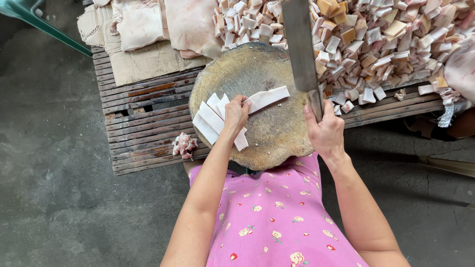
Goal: The person cuts large pieces of pork skin into smaller rectangular strips and سپس into cubes using a large cleaver on a wooden block.
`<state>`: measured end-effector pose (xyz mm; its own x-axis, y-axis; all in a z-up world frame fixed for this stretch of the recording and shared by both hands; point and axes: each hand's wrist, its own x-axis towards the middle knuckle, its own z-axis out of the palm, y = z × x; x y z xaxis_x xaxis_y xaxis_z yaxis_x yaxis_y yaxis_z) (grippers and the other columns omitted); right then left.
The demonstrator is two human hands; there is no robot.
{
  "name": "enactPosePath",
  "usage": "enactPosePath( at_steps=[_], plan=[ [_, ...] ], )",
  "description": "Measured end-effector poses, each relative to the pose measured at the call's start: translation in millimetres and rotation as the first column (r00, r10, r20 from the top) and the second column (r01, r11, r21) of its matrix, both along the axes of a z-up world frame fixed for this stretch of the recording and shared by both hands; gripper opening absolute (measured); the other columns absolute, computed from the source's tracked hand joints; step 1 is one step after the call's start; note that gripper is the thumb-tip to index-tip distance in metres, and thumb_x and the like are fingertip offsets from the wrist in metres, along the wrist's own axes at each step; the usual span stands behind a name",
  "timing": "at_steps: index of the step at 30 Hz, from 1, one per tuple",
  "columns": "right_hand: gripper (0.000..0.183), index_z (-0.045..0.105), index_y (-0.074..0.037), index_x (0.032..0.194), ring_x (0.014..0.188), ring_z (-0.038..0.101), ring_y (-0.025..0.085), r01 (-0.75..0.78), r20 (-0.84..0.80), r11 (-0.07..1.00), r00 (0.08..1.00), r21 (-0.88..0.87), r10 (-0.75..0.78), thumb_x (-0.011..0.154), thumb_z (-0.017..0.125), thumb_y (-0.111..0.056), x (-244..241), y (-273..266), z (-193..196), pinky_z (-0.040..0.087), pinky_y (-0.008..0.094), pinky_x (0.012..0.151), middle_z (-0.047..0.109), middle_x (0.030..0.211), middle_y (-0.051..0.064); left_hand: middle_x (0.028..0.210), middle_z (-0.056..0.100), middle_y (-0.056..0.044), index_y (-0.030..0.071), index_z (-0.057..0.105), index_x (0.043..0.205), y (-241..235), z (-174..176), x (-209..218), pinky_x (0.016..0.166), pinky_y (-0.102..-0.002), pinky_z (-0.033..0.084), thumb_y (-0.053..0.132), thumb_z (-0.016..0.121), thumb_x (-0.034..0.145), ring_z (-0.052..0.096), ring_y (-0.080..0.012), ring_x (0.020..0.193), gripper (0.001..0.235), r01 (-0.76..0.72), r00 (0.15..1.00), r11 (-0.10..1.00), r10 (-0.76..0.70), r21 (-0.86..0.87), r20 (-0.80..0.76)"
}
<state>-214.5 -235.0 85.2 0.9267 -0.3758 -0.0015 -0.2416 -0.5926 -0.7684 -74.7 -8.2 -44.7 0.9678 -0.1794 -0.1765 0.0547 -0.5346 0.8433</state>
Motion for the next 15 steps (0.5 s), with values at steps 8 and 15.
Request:
enactPosePath(
  at_steps=[8, 15],
  plan=[
    [0.043, 0.052, 0.002, 0.119, 0.073, 0.071, 0.044, -0.145, -0.302, 0.974, 0.950, -0.177, 0.086, 0.106, 0.059, -0.037, 12, 20, -56, 0.057, 0.051, 0.065, 0.070, 0.079, 0.029, 0.087, 0.075, -0.019, -0.001, 0.072, 0.106, 4, -2, 4, 0.078, -0.040, 0.056, 0.017, 0.067, 0.090, 0.075, -0.0317, 0.083, 0.024, -0.004, 0.998, 1.000, 0.005, -0.014, 0.060],
    [0.040, 0.058, -0.002, 0.115, 0.063, 0.074, 0.031, -0.034, -0.203, 0.999, 0.979, -0.026, 0.028, 0.105, 0.058, -0.041, -4, 3, -10, 0.058, 0.044, 0.058, 0.069, 0.069, 0.019, 0.085, 0.075, -0.017, -0.001, 0.072, 0.104, 0, -12, 2, 0.076, -0.038, 0.057, 0.019, 0.068, 0.089, 0.074, -0.0278, 0.080, 0.025, -0.012, 1.000, 0.999, 0.013, -0.041, 0.017]
  ],
)
